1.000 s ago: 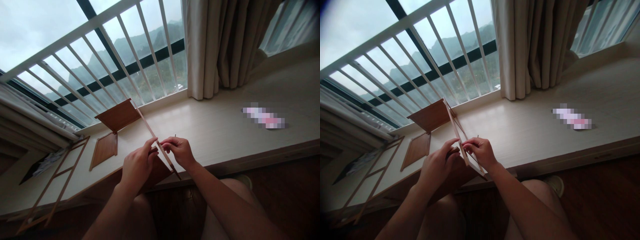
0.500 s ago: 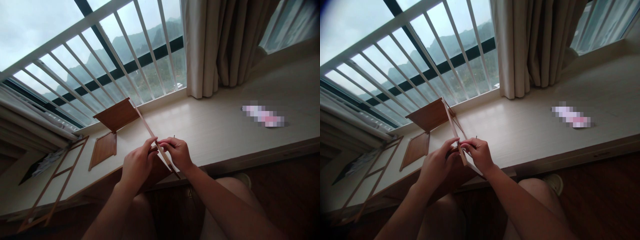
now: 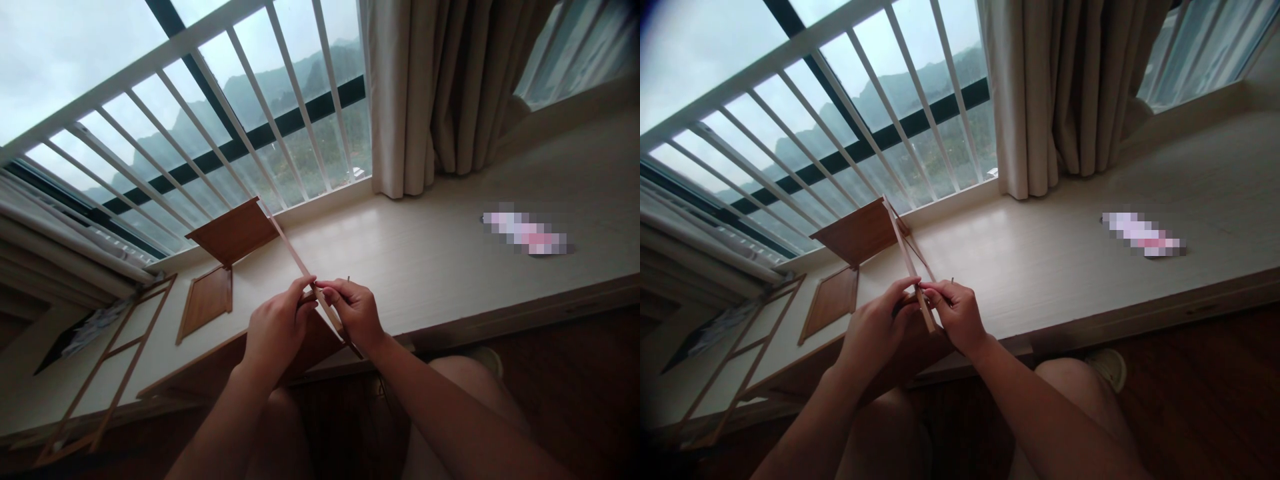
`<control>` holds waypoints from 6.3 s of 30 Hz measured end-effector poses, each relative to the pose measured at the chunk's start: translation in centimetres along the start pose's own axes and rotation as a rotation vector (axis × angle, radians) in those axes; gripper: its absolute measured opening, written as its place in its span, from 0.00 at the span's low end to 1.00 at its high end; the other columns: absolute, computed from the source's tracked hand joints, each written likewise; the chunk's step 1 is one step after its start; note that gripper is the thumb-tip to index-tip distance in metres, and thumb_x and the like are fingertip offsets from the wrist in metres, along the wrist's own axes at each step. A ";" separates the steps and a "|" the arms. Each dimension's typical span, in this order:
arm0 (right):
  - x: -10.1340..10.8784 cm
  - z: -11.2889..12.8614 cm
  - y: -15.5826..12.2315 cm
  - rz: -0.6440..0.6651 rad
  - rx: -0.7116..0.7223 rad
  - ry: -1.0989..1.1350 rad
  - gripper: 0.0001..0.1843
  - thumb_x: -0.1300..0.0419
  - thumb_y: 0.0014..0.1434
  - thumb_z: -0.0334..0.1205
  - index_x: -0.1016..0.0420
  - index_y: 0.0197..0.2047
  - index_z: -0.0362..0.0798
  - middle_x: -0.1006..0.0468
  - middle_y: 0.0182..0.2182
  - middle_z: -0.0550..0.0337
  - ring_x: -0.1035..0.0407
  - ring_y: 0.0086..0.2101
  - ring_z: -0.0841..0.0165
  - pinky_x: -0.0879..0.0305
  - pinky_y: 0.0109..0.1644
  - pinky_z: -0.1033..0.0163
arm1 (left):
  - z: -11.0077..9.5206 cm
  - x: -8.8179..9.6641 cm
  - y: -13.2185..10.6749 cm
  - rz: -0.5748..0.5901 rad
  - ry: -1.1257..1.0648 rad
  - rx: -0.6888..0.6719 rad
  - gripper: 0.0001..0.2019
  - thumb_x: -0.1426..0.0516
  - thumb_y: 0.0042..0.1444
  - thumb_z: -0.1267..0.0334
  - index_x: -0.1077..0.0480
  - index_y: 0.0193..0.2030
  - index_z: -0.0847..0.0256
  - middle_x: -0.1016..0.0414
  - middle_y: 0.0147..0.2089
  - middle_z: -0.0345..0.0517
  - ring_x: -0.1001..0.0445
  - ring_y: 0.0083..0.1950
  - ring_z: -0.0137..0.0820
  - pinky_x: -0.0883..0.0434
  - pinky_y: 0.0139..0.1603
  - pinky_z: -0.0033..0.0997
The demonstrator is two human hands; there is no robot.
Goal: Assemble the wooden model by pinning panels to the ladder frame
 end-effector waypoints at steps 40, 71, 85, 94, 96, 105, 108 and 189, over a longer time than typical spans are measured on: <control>0.4 0.0 -0.6 0.181 0.081 -0.147 0.23 0.52 0.66 0.45 0.33 0.60 0.47 0.25 0.47 0.55 0.31 0.45 0.72 0.36 0.54 0.65 | -2.1 0.3 -0.2 0.049 0.107 -0.100 0.48 0.51 0.42 0.29 0.51 0.68 0.50 0.32 0.61 0.49 0.30 0.56 0.39 0.33 0.56 0.36; 0.7 -0.1 2.1 0.221 0.078 -0.218 0.18 0.49 0.63 0.49 0.28 0.35 0.43 0.27 0.30 0.60 0.35 0.32 0.77 0.41 0.40 0.71 | -2.4 0.2 -0.2 0.050 0.099 -0.042 0.48 0.54 0.42 0.27 0.50 0.67 0.52 0.28 0.53 0.50 0.29 0.53 0.41 0.31 0.55 0.43; 0.7 0.0 1.5 0.240 0.047 -0.140 0.17 0.48 0.63 0.48 0.29 0.46 0.46 0.30 0.28 0.63 0.39 0.27 0.80 0.43 0.33 0.73 | -2.3 0.2 -0.4 0.037 0.102 -0.055 0.48 0.54 0.43 0.28 0.50 0.67 0.52 0.27 0.53 0.50 0.28 0.51 0.40 0.31 0.52 0.40; -0.2 -0.5 2.1 0.218 0.115 -0.300 0.19 0.51 0.64 0.50 0.31 0.33 0.43 0.29 0.28 0.61 0.37 0.29 0.79 0.44 0.37 0.72 | -1.9 0.0 -0.6 0.023 0.084 -0.058 0.48 0.52 0.42 0.28 0.51 0.68 0.52 0.28 0.53 0.50 0.28 0.52 0.40 0.31 0.54 0.42; -0.6 -0.6 2.1 0.229 0.099 -0.330 0.22 0.53 0.65 0.52 0.33 0.30 0.43 0.32 0.25 0.62 0.40 0.27 0.79 0.47 0.34 0.72 | -1.7 -0.1 -0.6 0.024 0.065 -0.056 0.48 0.51 0.42 0.28 0.51 0.68 0.51 0.28 0.54 0.49 0.29 0.53 0.39 0.31 0.55 0.43; -1.4 -0.9 2.5 0.278 0.016 -0.220 0.28 0.55 0.64 0.57 0.36 0.25 0.41 0.38 0.20 0.63 0.45 0.24 0.80 0.52 0.31 0.71 | -0.8 0.5 -0.6 0.014 -0.173 -0.064 0.38 0.47 0.51 0.40 0.49 0.67 0.50 0.29 0.53 0.48 0.30 0.53 0.31 0.31 0.58 0.37; -1.5 -1.3 2.6 0.284 0.005 -0.196 0.29 0.54 0.63 0.57 0.36 0.23 0.40 0.40 0.19 0.63 0.48 0.24 0.81 0.53 0.30 0.71 | -0.3 0.9 -0.3 0.034 -0.218 -0.046 0.26 0.50 0.58 0.53 0.43 0.64 0.48 0.28 0.52 0.44 0.29 0.50 0.25 0.30 0.57 0.32; 4.6 -5.4 0.6 0.049 -0.434 0.114 0.26 0.55 0.61 0.62 0.41 0.38 0.44 0.28 0.30 0.57 0.42 0.21 0.79 0.46 0.19 0.73 | -1.9 -0.5 0.9 -0.013 -0.049 0.115 0.22 0.55 0.53 0.39 0.40 0.51 0.45 0.25 0.40 0.38 0.28 0.43 0.34 0.38 0.41 0.31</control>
Point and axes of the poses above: each hand's wrist, its own y-axis towards the middle knuckle, its own x-axis out of the back of the hand, z = x × y, the point moved 6 cm from there along y, towards the middle knuckle
